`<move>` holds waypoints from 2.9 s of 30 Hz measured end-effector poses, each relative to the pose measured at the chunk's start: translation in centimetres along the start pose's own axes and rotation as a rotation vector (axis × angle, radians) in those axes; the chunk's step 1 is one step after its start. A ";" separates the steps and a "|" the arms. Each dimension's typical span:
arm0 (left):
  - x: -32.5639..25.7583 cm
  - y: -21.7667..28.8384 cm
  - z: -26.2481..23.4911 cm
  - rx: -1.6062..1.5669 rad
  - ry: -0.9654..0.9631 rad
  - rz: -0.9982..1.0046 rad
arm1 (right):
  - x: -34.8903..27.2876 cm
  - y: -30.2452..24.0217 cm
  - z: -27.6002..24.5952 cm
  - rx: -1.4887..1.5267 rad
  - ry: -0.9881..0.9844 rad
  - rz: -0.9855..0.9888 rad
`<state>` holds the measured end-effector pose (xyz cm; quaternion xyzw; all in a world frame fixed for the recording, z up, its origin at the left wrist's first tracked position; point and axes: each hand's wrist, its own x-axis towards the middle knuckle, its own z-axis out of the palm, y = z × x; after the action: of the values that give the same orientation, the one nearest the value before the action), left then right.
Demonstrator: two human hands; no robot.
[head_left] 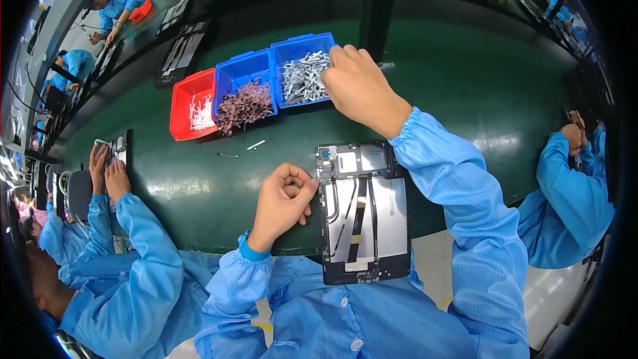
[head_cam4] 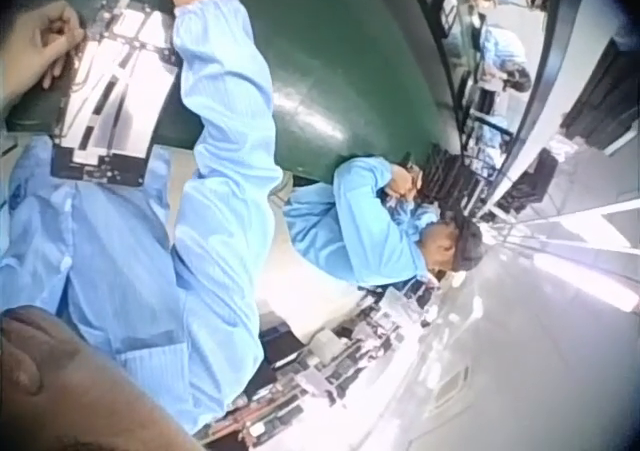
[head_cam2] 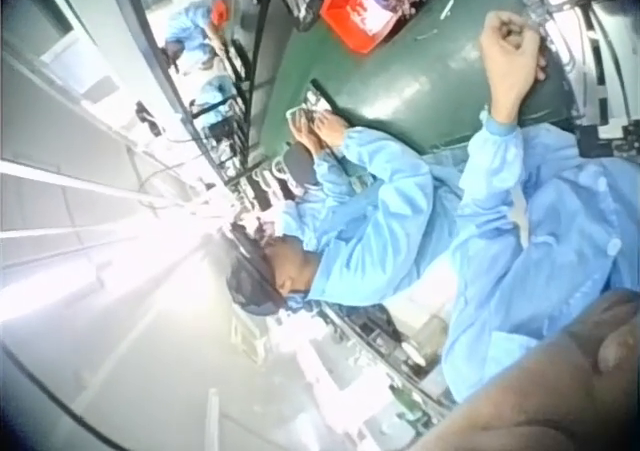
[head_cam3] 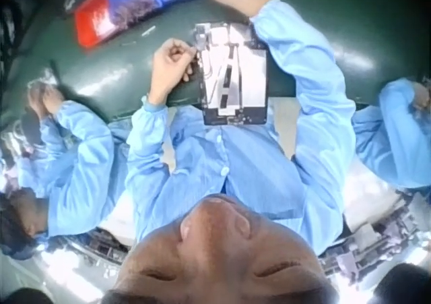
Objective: The person assembles a tablet device by installing a ribbon cable and a circuit board into a tablet chassis, then securing the components with screws using a manual screwdriver and a precision pick.
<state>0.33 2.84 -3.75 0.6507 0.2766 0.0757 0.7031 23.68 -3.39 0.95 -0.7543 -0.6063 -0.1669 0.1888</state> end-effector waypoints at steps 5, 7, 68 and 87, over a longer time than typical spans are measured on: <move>0.0 0.0 0.1 0.023 0.017 0.005 | 0.6 0.7 0.7 -0.114 -0.128 0.016; 0.1 -0.1 -0.1 0.024 0.017 0.006 | 0.8 0.4 0.8 -0.142 -0.166 0.022; -0.8 2.7 1.3 -0.227 0.006 0.062 | -9.4 -5.1 -3.0 1.023 -0.074 0.233; 5.1 5.3 -12.4 0.706 1.007 0.666 | -9.3 -4.3 -3.1 1.565 0.135 0.582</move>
<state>-0.07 16.77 -0.12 0.7761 0.3629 0.4851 0.1751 17.49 -12.04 -0.43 -0.5202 -0.3158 0.3130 0.7292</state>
